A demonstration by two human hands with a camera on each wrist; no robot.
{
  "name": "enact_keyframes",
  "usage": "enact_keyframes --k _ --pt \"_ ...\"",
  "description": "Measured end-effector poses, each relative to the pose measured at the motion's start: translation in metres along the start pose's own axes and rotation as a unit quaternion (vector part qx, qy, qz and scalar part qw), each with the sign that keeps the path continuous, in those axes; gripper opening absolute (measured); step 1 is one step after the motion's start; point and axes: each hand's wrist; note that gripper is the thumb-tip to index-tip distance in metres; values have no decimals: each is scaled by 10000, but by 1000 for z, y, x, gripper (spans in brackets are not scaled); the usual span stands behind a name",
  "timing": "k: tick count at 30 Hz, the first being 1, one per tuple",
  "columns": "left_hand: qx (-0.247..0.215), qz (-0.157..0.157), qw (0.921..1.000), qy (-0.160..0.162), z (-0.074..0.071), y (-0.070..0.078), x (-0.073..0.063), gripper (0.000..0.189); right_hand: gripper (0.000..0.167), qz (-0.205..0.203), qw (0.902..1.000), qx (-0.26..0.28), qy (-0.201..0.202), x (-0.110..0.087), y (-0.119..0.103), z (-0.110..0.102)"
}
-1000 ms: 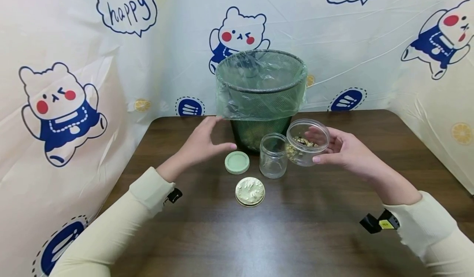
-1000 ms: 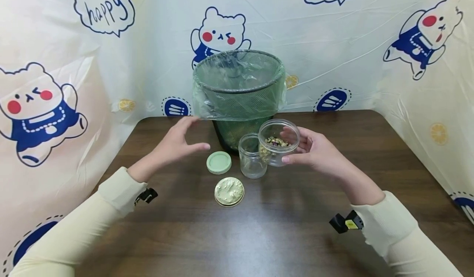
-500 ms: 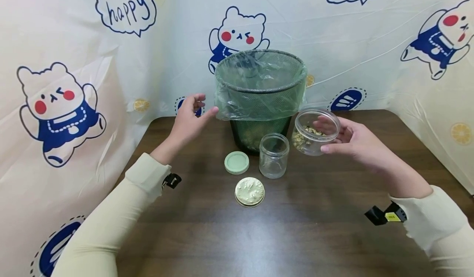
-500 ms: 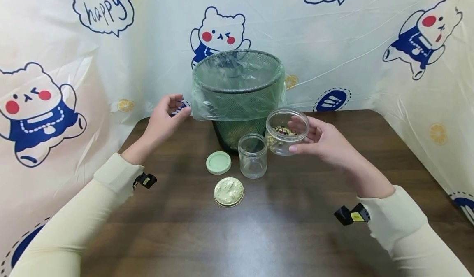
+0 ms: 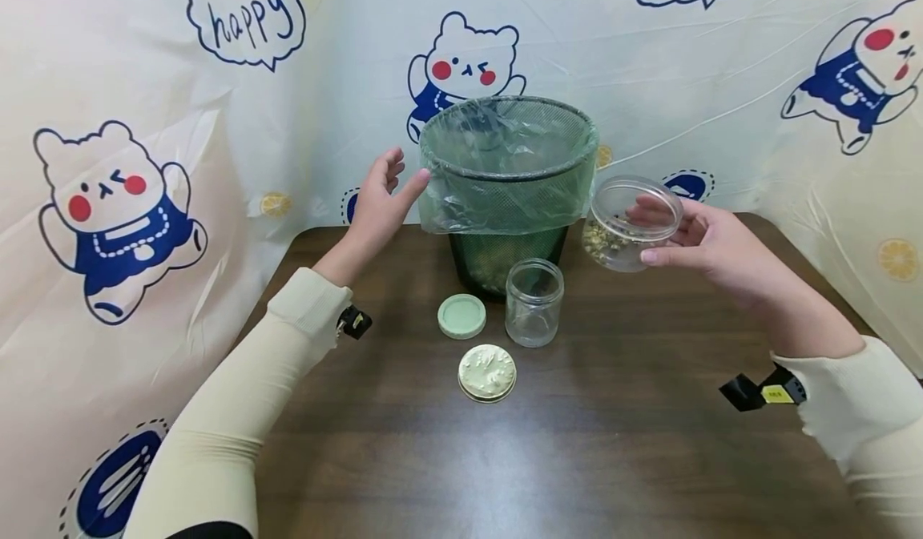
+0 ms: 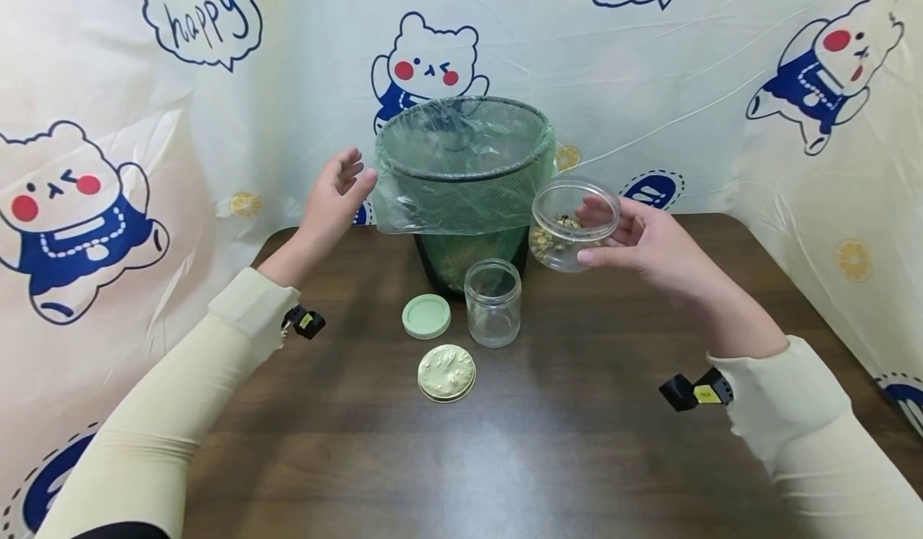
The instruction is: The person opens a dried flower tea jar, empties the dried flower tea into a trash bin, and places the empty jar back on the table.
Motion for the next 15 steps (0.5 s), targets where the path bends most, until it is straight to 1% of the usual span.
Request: enact_keyframes --k 4,9,12,15 --pt "-228 5 9997 -52 6 4 7 85 56 -101 9999 -27 57 5 -2 -8" --pt "-604 197 9979 -155 11 5 14 77 53 -134 9993 302 153 12 -5 -17" --pt "-846 187 9960 -203 13 3 17 74 52 11 9993 295 233 15 -8 -22" --pt "-965 122 9950 -225 15 1 20 73 53 180 9993 87 306 19 -11 -26"
Point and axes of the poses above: each hand's wrist, its own x-axis towards the middle knuckle, its own z-axis out of the palm, y = z × x, and after that the axes turned 7 degrees about -x, right-handed
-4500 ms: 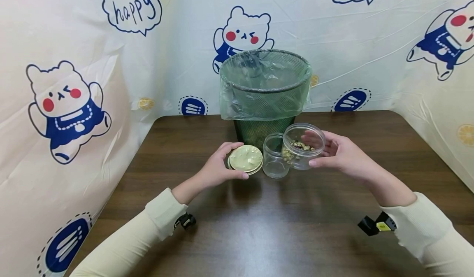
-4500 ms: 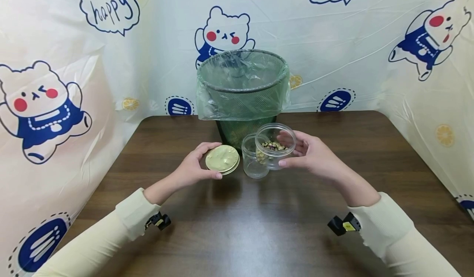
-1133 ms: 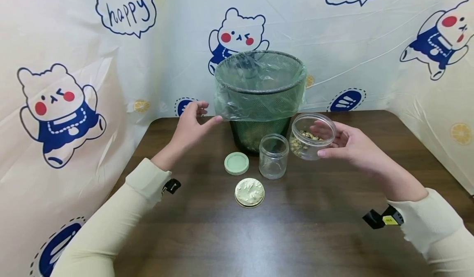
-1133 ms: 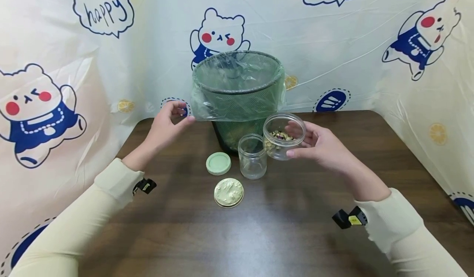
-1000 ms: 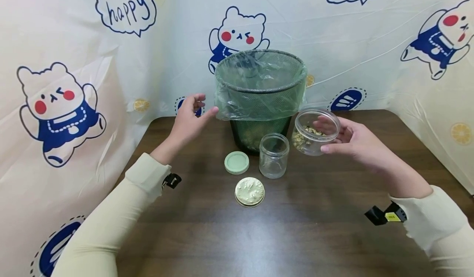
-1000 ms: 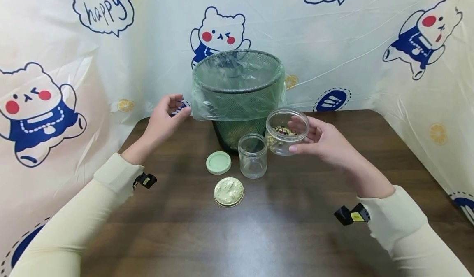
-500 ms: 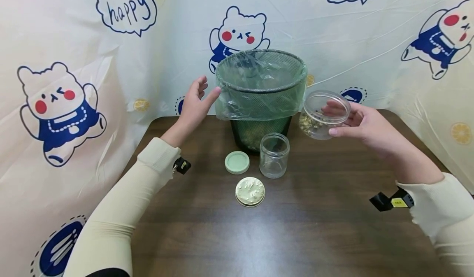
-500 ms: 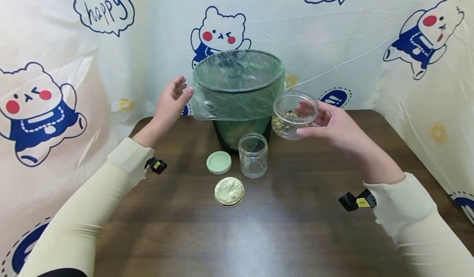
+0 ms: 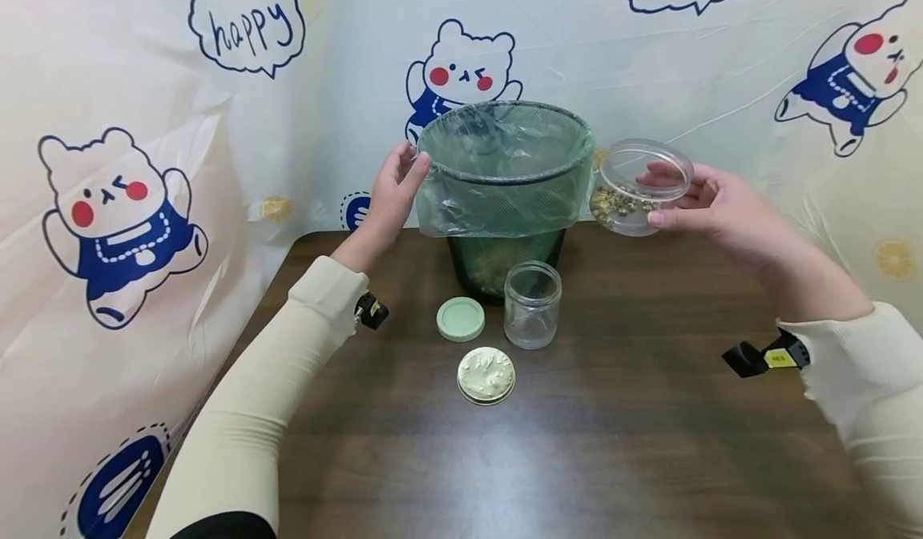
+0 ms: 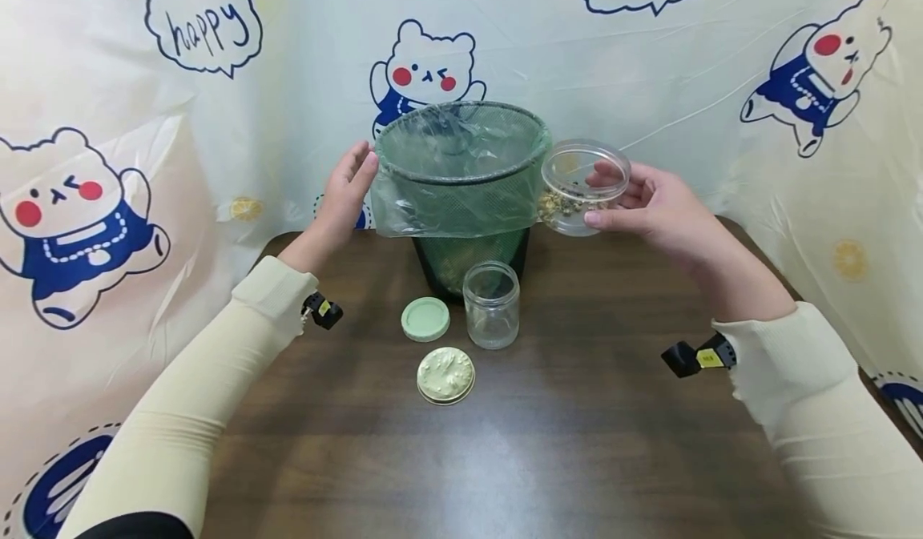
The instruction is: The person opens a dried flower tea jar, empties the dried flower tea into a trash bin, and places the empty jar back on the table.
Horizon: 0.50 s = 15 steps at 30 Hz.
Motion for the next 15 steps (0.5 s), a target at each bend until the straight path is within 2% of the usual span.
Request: enact_keyframes --k 8,15 --pt "-300 -136 9993 -166 4 -7 9 73 51 343 9994 -54 -13 20 -6 -11" --pt "-697 7 9969 -358 10 -9 12 61 57 495 9985 149 -172 36 -12 -24"
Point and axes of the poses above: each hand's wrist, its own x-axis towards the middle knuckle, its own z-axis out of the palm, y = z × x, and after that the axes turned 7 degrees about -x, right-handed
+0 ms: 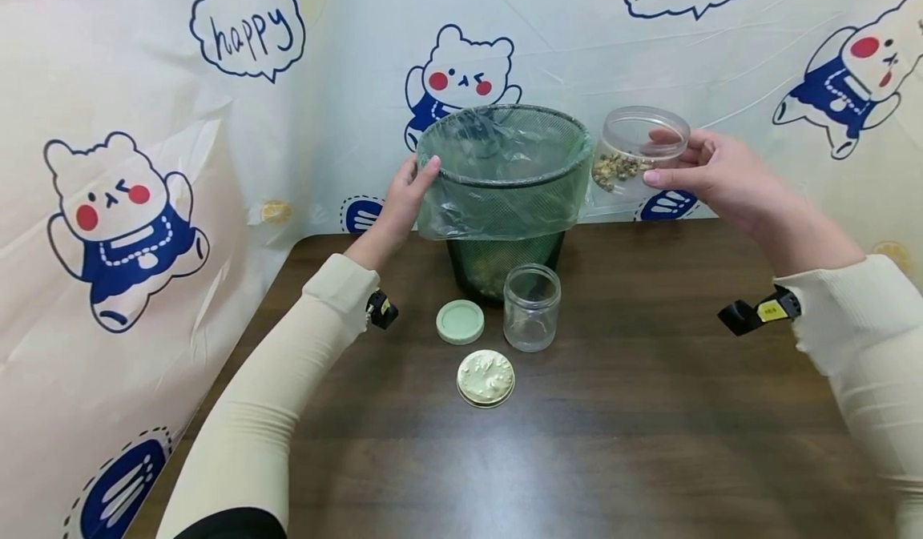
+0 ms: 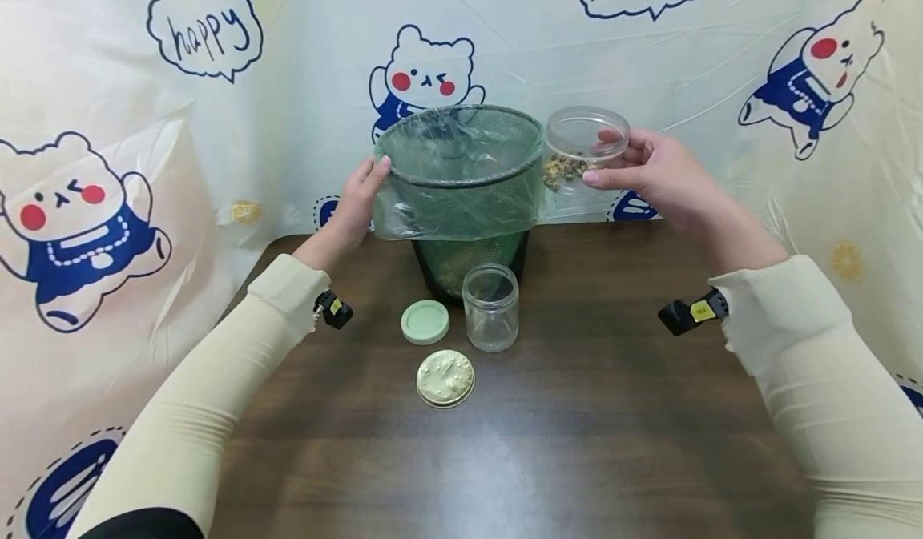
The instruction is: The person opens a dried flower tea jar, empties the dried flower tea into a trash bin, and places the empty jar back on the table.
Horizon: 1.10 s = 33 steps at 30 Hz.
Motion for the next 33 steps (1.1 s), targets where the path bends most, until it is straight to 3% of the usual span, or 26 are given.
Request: enact_keyframes --k 10,22,33 --pt "-163 -89 9998 103 2 -4 -1 60 67 234 9997 -68 39 20 -15 -12" --pt "-742 -359 9959 382 10 -1 3 59 66 288 9992 -148 232 35 -31 -19" --pt "-439 -404 9980 230 10 -1 1 65 69 210 9967 -630 477 49 -47 -14"
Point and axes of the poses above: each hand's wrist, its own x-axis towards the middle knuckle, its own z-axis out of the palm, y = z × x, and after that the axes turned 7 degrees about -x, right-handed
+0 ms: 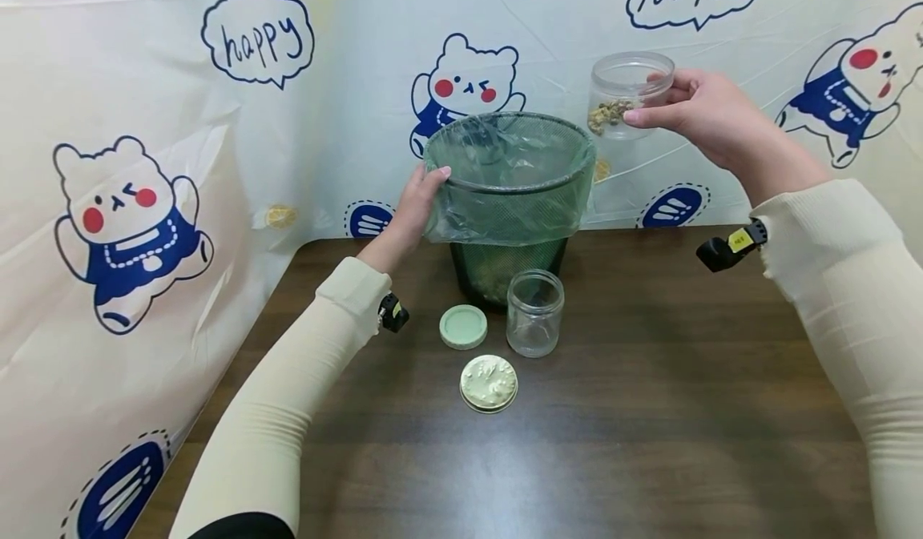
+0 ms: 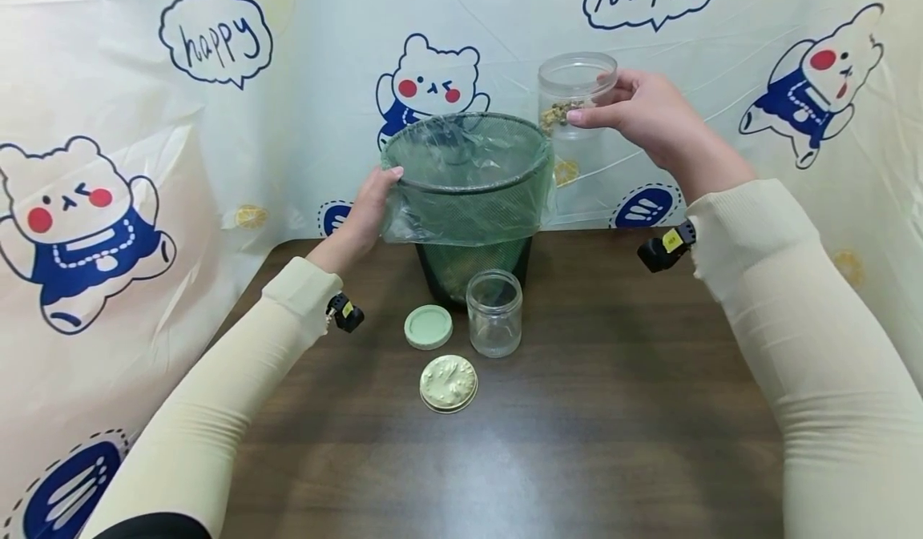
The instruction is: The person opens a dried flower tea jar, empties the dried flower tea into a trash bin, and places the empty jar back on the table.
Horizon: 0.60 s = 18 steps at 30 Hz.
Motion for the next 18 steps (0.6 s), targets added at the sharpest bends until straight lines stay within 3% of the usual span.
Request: enact_keyframes --k 12,18 --pt "144 180 9997 -102 3 4 0 57 64 19 9950 -959 287 14 -18 13" --pt "97 259 9996 -82 3 2 1 55 83 -88 9886 -1451 388 21 -25 21"
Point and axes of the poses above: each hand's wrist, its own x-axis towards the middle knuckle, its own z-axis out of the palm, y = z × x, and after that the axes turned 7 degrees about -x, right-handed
